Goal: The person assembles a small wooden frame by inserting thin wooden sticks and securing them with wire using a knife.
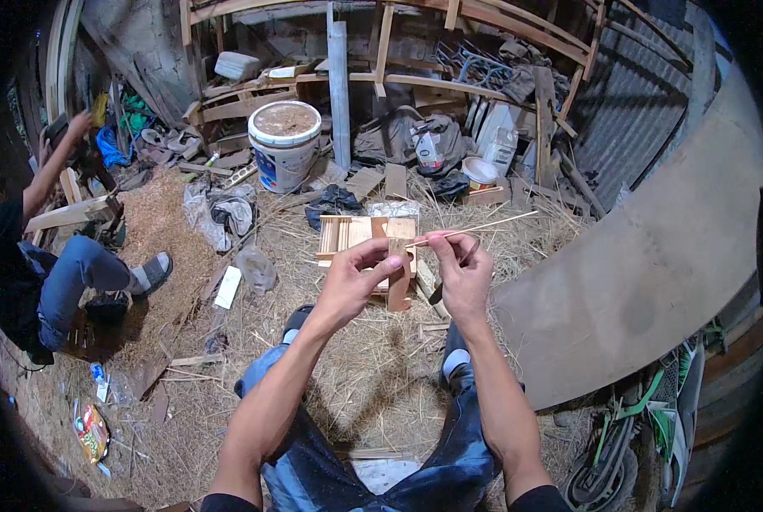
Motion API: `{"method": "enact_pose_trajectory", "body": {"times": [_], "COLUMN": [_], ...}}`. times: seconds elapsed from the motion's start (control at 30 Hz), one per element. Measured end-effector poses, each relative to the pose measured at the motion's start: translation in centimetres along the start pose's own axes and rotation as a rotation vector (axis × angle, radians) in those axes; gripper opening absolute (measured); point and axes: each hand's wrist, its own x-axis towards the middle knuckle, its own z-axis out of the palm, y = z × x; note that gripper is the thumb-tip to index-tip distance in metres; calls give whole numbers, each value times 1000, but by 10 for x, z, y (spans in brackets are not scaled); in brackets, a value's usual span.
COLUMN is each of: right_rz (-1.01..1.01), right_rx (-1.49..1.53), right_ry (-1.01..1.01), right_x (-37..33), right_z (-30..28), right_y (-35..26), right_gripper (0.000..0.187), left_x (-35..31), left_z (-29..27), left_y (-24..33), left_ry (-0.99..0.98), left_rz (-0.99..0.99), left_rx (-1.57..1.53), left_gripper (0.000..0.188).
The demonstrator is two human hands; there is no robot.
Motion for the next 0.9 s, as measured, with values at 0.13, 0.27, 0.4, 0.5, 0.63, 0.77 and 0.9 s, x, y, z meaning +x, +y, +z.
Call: {"method": "enact_pose_trajectory", "body": {"times": [0.13,0.27,0.4,0.5,0.63,0.77,0.9], "right_rz": [17,7,-22,-446,-531,-473,-398], "right_rx": [-1,-2,-123,-445,-450,-483,-480], "right_ry": [4,12,7,-6,-44,-58,-46], "right_x": [0,-1,-4,-5,-5,-4,-8], "right_z": [-1,1,2,0,6,9,17], "right_y": [2,0,-9,-7,-1,4,5], "right_gripper": [20,18,13,9,9,13,13], "left_x": [-1,-1,-2,-1,-3,-3,4], "left_z": [2,2,4,5,10,13,9], "left_y": [4,4,7,5,7,7,-8], "left_ry": [-3,-5,13,60,150,211,257], "left_rz": [19,16,36,86,129,180,183], "left_rx": [-21,-22,24,117,338,469,497], "left_gripper": [33,33,31,31,36,35,34]}}
